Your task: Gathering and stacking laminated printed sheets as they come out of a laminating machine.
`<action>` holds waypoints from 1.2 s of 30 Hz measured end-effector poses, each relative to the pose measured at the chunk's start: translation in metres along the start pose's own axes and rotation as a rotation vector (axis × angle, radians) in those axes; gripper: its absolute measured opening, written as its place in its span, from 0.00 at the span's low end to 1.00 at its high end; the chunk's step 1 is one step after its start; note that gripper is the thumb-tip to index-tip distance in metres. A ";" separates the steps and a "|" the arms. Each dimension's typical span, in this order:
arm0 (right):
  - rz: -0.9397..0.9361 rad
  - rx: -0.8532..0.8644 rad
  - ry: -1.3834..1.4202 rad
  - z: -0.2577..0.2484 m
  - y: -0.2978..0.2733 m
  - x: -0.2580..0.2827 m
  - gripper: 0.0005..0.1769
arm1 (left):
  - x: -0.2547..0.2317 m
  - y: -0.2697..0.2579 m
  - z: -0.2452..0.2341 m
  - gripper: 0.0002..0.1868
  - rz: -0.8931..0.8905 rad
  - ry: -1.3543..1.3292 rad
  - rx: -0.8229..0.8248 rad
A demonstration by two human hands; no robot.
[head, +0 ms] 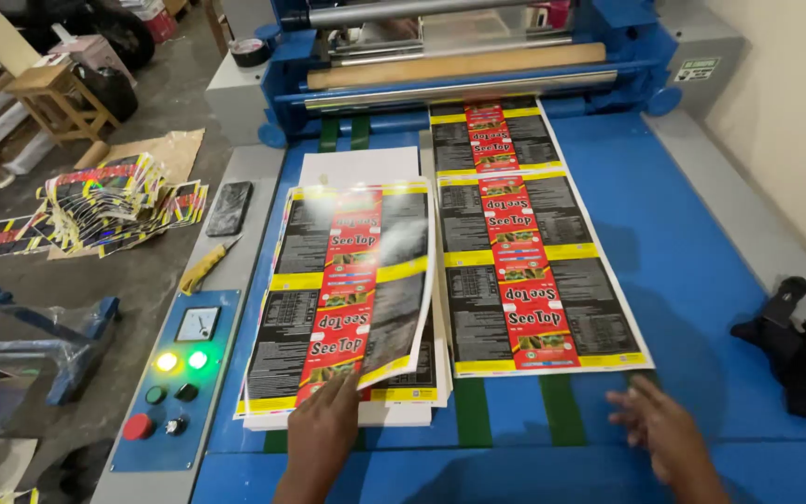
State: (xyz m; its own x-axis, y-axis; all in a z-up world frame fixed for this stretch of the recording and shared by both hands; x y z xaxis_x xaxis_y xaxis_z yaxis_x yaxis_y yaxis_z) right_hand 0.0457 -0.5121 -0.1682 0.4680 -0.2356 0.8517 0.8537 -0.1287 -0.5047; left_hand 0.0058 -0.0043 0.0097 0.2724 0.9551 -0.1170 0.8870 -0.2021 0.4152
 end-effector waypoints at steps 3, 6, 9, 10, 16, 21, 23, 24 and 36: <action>0.025 0.064 -0.038 0.021 -0.024 -0.022 0.28 | -0.022 0.000 -0.004 0.17 0.070 0.005 -0.178; 0.050 0.245 -0.234 0.082 -0.063 -0.022 0.30 | -0.043 -0.023 0.042 0.19 0.268 -0.077 -0.154; -0.004 0.444 -0.319 0.133 -0.088 -0.020 0.33 | -0.074 -0.040 0.092 0.16 0.235 -0.098 0.208; -0.004 0.441 -0.314 0.137 -0.084 -0.035 0.33 | -0.084 -0.042 0.097 0.16 0.240 -0.097 0.210; -0.146 0.473 0.028 0.113 -0.040 -0.104 0.22 | -0.115 -0.033 0.092 0.25 0.475 -0.168 0.118; 0.044 0.015 -0.077 0.052 -0.060 -0.065 0.13 | -0.039 -0.017 0.074 0.18 0.302 -0.147 0.216; 0.033 0.020 -0.104 -0.004 -0.036 -0.095 0.14 | -0.025 -0.011 0.050 0.23 0.219 -0.095 0.152; 0.019 0.020 -0.120 -0.032 -0.027 -0.113 0.16 | -0.018 -0.010 0.037 0.29 0.150 -0.039 0.089; 0.189 -0.156 0.007 -0.111 -0.102 -0.096 0.22 | 0.011 -0.006 0.014 0.13 0.127 0.035 0.065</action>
State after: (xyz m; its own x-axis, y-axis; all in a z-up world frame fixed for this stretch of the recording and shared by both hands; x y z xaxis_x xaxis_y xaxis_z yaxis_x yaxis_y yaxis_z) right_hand -0.1117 -0.5835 -0.2137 0.6140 -0.2758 0.7396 0.7055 -0.2284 -0.6709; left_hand 0.0085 0.0042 -0.0068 0.3719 0.9276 -0.0347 0.8686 -0.3345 0.3654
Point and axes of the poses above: each hand's wrist, its own y-axis towards the middle knuckle, its own z-axis out of the palm, x = y × z, the point moved 1 cm from there along y, towards the middle knuckle, and after that the axes turned 4 degrees about x, right-handed, at the moved point
